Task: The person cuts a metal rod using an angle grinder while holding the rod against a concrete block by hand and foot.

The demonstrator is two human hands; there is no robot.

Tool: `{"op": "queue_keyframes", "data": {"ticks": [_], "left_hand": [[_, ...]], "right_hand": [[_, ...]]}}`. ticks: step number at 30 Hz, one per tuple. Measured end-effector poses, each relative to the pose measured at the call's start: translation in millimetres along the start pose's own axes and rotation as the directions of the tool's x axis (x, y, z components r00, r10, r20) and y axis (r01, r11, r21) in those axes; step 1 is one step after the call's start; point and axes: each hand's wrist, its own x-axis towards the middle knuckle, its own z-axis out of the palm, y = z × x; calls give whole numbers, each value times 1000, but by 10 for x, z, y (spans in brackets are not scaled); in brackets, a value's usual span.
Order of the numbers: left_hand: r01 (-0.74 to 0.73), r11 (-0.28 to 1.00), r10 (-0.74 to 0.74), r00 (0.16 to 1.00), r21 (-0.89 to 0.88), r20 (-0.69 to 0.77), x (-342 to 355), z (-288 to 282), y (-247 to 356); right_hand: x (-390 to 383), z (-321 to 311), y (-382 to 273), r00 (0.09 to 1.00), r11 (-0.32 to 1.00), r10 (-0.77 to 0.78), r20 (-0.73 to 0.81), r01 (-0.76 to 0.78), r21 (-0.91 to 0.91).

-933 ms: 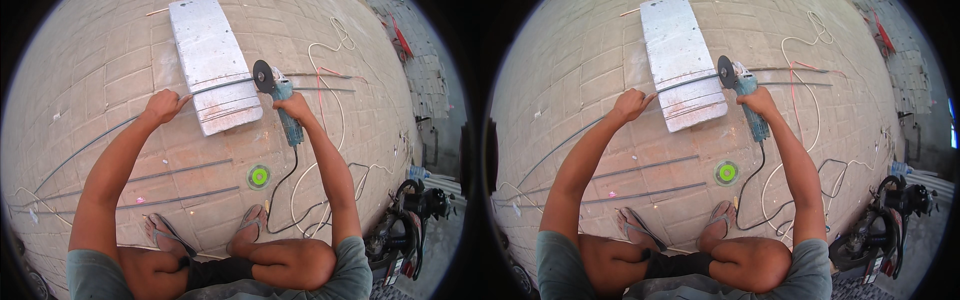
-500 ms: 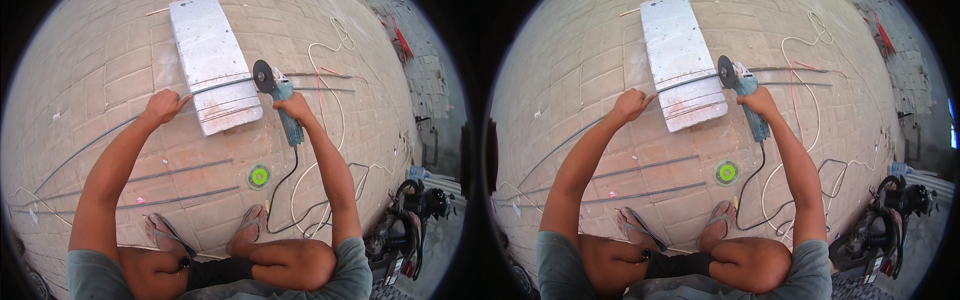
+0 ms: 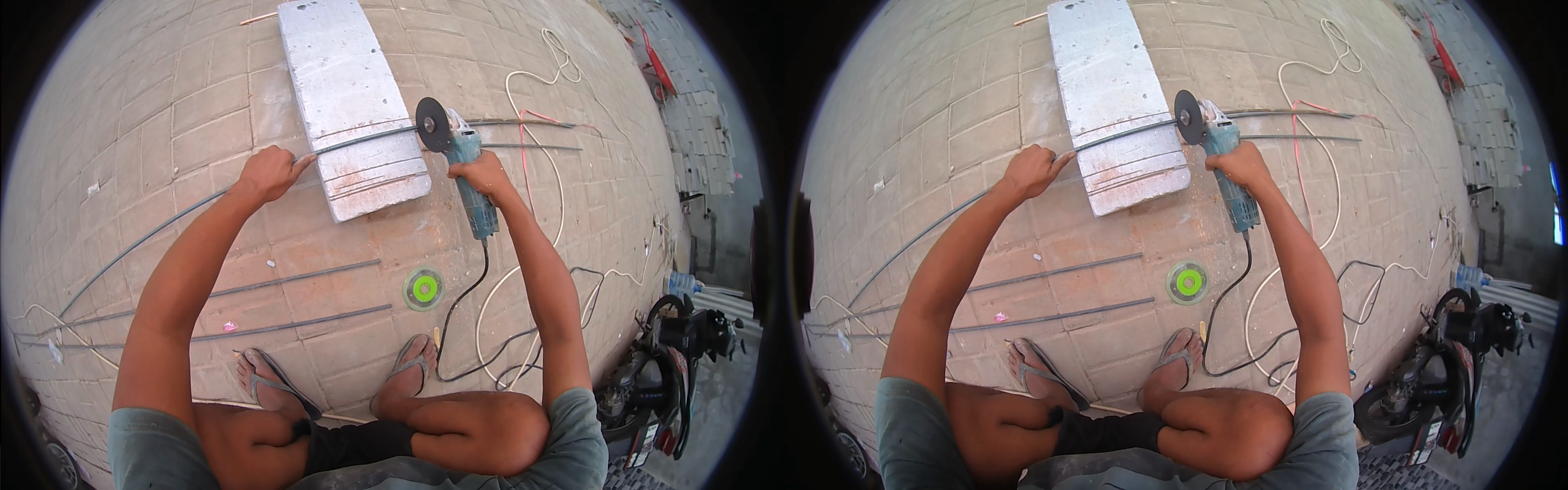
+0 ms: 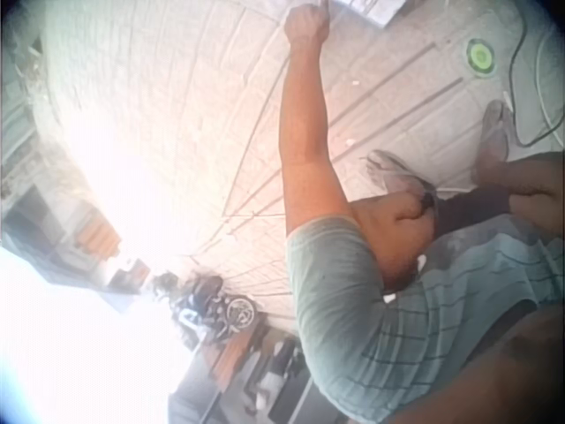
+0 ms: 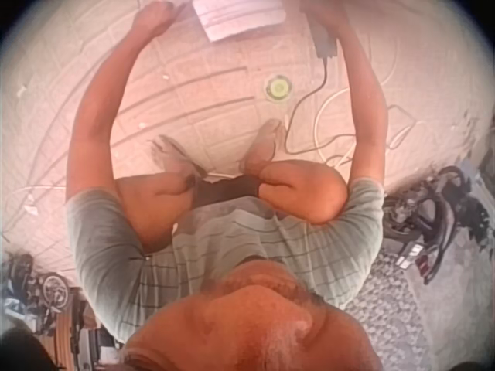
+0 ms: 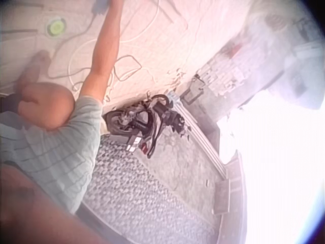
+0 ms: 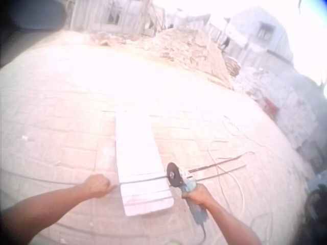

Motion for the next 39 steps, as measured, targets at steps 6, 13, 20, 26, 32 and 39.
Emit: {"op": "queue_keyframes", "data": {"ticks": [6, 13, 20, 26, 32, 39], "left_hand": [[-5, 1000, 5, 1000, 4, 1, 12, 7, 4], [0, 1000, 0, 1000, -7, 8, -9, -16, 14], [8, 1000, -8, 1000, 0, 15, -11, -32, 32], [-8, 1000, 7, 999, -28, -33, -11, 2, 30], [13, 1000, -13, 1000, 8, 21, -8, -24, 34], [6, 1000, -6, 1000, 7, 11, -4, -23, 32]], "right_hand": [[39, 8, 64, 1000, 1000, -10, -2, 10, 2], [16, 8, 62, 1000, 1000, 1, 9, -1, -8], [29, 19, 115, 1000, 1000, -10, -4, 10, -10], [62, 11, 141, 1000, 999, 2, 6, -2, -40], [-1, -6, 52, 1000, 999, -8, 15, 9, -35], [15, -1, 63, 1000, 999, -20, -6, 20, -27]]}}
